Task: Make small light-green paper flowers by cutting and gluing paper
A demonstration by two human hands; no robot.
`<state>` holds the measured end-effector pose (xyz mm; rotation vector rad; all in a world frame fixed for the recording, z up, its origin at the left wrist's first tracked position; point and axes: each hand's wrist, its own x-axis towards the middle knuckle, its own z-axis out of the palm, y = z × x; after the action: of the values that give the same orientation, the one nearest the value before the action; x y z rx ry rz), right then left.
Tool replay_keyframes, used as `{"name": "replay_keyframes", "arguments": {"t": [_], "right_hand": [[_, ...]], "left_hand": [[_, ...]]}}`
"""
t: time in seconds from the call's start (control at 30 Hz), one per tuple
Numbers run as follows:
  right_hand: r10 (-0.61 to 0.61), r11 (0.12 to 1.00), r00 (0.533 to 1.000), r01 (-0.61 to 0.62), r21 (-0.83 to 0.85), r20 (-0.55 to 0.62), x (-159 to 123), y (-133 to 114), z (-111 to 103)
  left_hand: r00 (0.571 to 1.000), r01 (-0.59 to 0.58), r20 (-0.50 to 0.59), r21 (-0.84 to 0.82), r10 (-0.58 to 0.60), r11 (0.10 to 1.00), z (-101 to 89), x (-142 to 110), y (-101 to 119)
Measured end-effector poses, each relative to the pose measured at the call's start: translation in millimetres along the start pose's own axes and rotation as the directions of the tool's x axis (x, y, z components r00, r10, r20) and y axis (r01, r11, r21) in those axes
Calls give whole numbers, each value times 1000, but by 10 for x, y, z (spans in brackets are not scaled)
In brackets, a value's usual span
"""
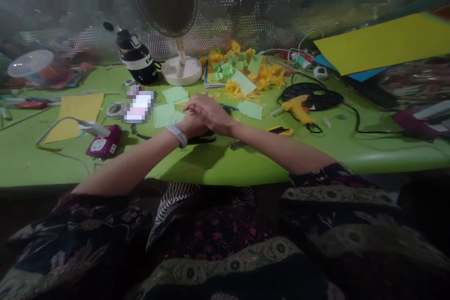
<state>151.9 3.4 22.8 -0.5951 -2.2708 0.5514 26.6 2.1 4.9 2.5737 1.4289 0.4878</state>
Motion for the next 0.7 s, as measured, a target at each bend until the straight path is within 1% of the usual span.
{"name": "replay_keyframes", "arguments": {"t": [0.03,0.07,0.1,0.13,0.17,0.2,0.23,0.27,0.3,0.33,0.37,0.43,0.53,0.6,0.7], "right_hand": [[11,1000,994,-11,8,-104,-48,18,-72],[53,998,981,-56,-13,-185,-99,42,-150],[119,990,959,-135,-46,-257,-151,72,-227],[203,972,946,-226,-65,-254,-202,103,-297],[306,944,934,-322,-65,-185,-250,132,-355],[409,909,909,-414,-60,-79,-292,156,-399],[495,869,867,-493,-50,50,-329,172,-425],[554,830,816,-556,-39,166,-359,180,-435],[587,798,768,-603,-22,256,-383,180,-430],[604,771,732,-637,3,315,-401,173,-415],[613,749,712,-662,36,343,-415,164,-393],[618,713,697,-692,114,364,-433,147,-346],[597,677,694,-705,212,402,-462,154,-293],[575,674,697,-700,236,428,-487,175,-277],[561,679,705,-692,247,433,-515,199,-281]], "left_hand": [[1000,3,-6,42,-3,999,-78,-39,23],[999,9,-33,70,-7,997,-153,-90,36],[999,9,-54,78,-4,997,-219,-154,37],[997,8,-71,60,-4,998,-272,-228,26],[997,10,-82,30,-7,999,-312,-310,5],[997,2,-83,-5,-3,1000,-337,-394,-24],[997,-20,-80,-40,17,999,-348,-474,-59],[997,-49,-68,-63,45,997,-348,-547,-95],[996,-75,-57,-71,71,995,-338,-609,-131],[995,-102,-31,-74,100,992,-321,-658,-166],[993,-118,-2,-74,119,990,-300,-693,-198],[993,-117,9,-64,118,991,-250,-727,-251],[996,-83,-19,-65,82,994,-184,-726,-307],[998,-67,-27,-69,65,995,-160,-720,-324],[998,-56,-28,-76,54,996,-174,-729,-314]]}}
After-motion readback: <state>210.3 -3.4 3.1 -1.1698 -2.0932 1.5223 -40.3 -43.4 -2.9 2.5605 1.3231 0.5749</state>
